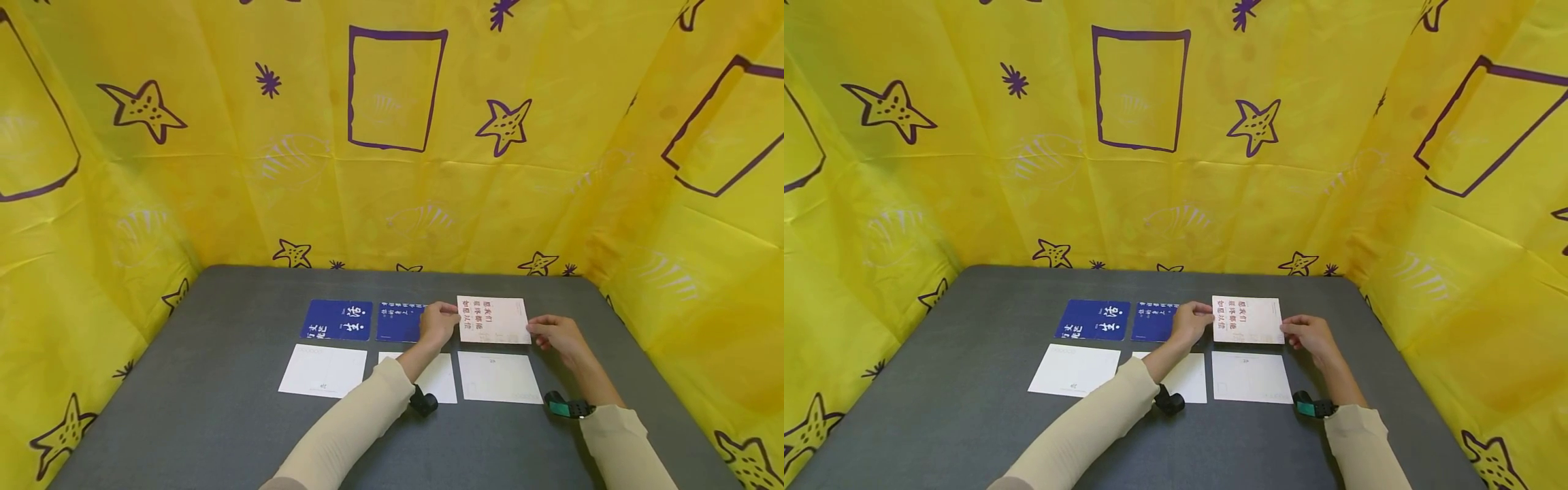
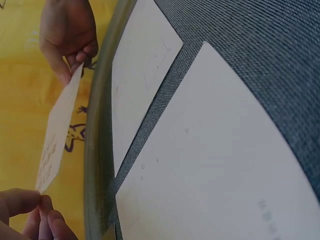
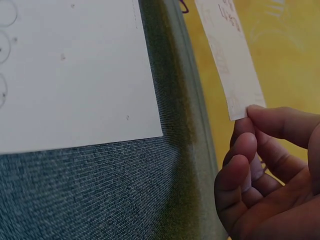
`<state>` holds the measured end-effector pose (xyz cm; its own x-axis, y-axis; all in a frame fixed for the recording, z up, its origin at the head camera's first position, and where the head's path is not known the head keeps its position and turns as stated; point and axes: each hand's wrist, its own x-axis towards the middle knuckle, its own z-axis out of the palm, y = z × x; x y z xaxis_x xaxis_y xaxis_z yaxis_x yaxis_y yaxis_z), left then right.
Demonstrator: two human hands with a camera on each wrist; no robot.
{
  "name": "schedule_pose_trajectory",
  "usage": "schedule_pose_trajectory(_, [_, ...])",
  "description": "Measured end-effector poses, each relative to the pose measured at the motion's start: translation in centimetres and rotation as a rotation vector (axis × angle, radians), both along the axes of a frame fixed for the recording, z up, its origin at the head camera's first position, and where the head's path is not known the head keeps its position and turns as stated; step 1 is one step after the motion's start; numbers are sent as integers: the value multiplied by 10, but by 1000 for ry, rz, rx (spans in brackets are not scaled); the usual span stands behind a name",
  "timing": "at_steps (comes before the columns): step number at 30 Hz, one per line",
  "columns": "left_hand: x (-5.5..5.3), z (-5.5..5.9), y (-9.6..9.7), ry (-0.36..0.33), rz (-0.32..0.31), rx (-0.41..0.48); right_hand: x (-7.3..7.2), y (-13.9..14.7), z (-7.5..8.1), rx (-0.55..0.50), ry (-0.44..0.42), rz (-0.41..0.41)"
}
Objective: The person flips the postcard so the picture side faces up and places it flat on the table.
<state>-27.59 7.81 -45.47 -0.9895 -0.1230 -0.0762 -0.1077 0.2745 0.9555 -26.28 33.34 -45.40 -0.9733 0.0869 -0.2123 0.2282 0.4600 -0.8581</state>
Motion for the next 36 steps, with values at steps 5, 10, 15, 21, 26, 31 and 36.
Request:
schedule_pose_trajectory(5, [0, -2, 0, -9, -20, 0, -1, 0, 0, -8, 3, 5])
schedule_pose_trajectory(10, [1, -2, -2, -6, -69, -28, -2, 1, -1, -14, 3, 3])
schedule_pose_trajectory(15, [2, -4, -2, 2, -124, -73, -3, 0, -3, -11, -7, -8])
schedule_pose_trajectory(21, [2, -5, -2, -17, -150, -119, -3, -1, -5, -14, -23, -27])
schedule_pose_trajectory(26, [2, -4, -2, -38, -155, -130, -4, -2, -6, -12, -35, -36])
schedule_pose_trajectory(31, [1, -5, -3, -47, -169, -128, -6, -3, -7, -3, -33, -31])
schedule_pose_trajectory(36, [0, -5, -4, -73, -178, -134, -7, -3, -8, 13, -38, -34])
